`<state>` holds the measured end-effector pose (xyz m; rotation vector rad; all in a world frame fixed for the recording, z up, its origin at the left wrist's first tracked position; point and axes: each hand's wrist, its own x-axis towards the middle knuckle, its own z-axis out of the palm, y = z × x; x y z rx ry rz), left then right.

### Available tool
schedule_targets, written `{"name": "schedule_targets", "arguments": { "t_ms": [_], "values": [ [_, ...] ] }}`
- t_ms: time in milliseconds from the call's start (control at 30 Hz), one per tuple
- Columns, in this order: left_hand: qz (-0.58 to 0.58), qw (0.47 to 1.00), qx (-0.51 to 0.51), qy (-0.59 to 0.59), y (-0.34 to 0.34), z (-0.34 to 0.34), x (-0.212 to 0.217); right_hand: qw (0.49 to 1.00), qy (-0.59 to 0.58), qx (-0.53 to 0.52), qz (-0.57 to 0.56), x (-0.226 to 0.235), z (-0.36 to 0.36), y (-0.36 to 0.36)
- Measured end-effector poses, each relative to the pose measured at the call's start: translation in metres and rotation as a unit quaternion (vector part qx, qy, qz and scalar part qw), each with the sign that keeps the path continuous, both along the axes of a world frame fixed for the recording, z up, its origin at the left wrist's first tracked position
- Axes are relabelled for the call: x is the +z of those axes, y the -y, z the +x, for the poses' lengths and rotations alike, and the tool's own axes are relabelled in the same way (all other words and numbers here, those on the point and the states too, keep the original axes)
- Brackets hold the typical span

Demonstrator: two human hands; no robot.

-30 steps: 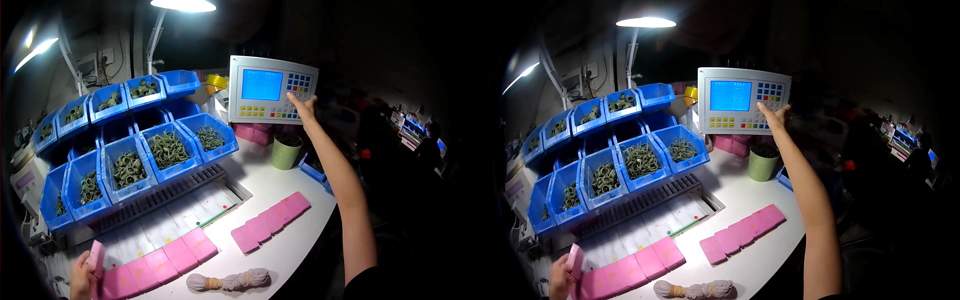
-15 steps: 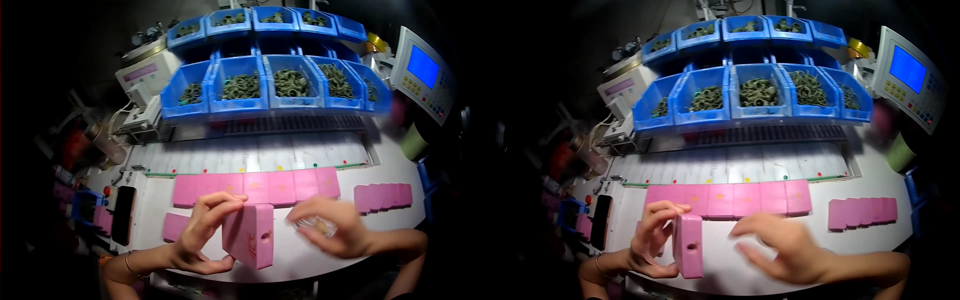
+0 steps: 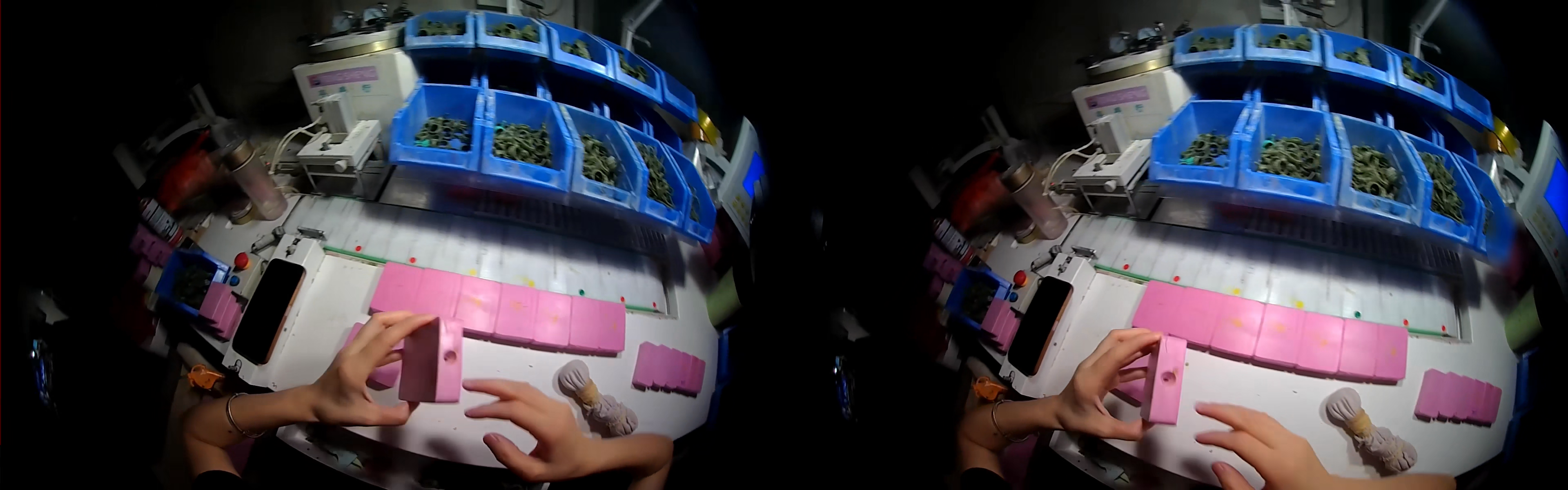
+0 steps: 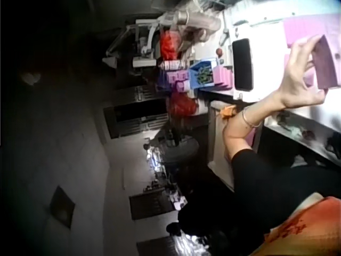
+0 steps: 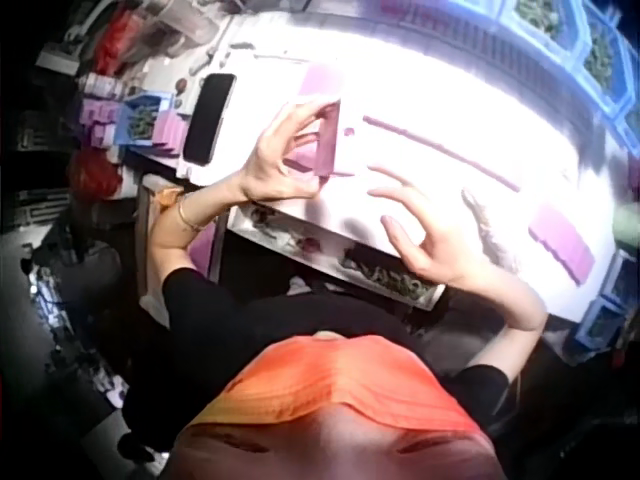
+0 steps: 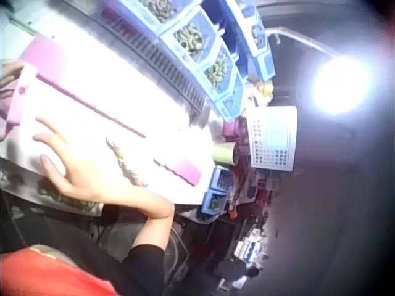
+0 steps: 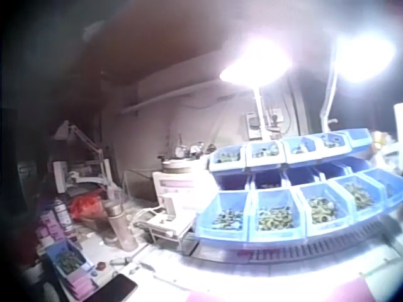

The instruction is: The person assembles small keychains by placing metal rings into pink plastic molds, wiping the molds with a cloth, and closing them. The person repeatedly opens and closes the molds, places the finished keychains into blue bins, and interacts with a control panel.

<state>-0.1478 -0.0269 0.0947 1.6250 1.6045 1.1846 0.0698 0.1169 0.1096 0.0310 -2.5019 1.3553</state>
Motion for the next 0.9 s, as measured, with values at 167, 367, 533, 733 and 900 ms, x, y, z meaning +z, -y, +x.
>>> {"name": "schedule_targets", "arguments": {
  "t_ms": [167, 367, 533, 733, 900],
  "values": [
    [-0.023, 0.974, 0.224, 0.012, 0.022, -0.048, -0.008, 0.998, 0.035, -0.043, 0.034, -0.063, 0.007, 0.025],
    [0.023, 0.923, 0.361, -0.130, -0.004, -0.131, 0.000, 0.994, -0.041, -0.040, 0.095, -0.099, 0.000, 0.053],
    [-0.118, 0.835, 0.435, -0.316, -0.062, -0.196, -0.018, 0.976, -0.052, -0.017, 0.212, -0.099, -0.003, 0.060],
    [-0.135, 0.832, 0.448, -0.300, -0.094, -0.253, -0.049, 0.978, -0.048, -0.011, 0.204, -0.101, -0.006, 0.056],
    [-0.137, 0.838, 0.438, -0.294, -0.106, -0.271, -0.066, 0.980, -0.055, -0.012, 0.193, -0.100, -0.007, 0.053]
  ]
}}
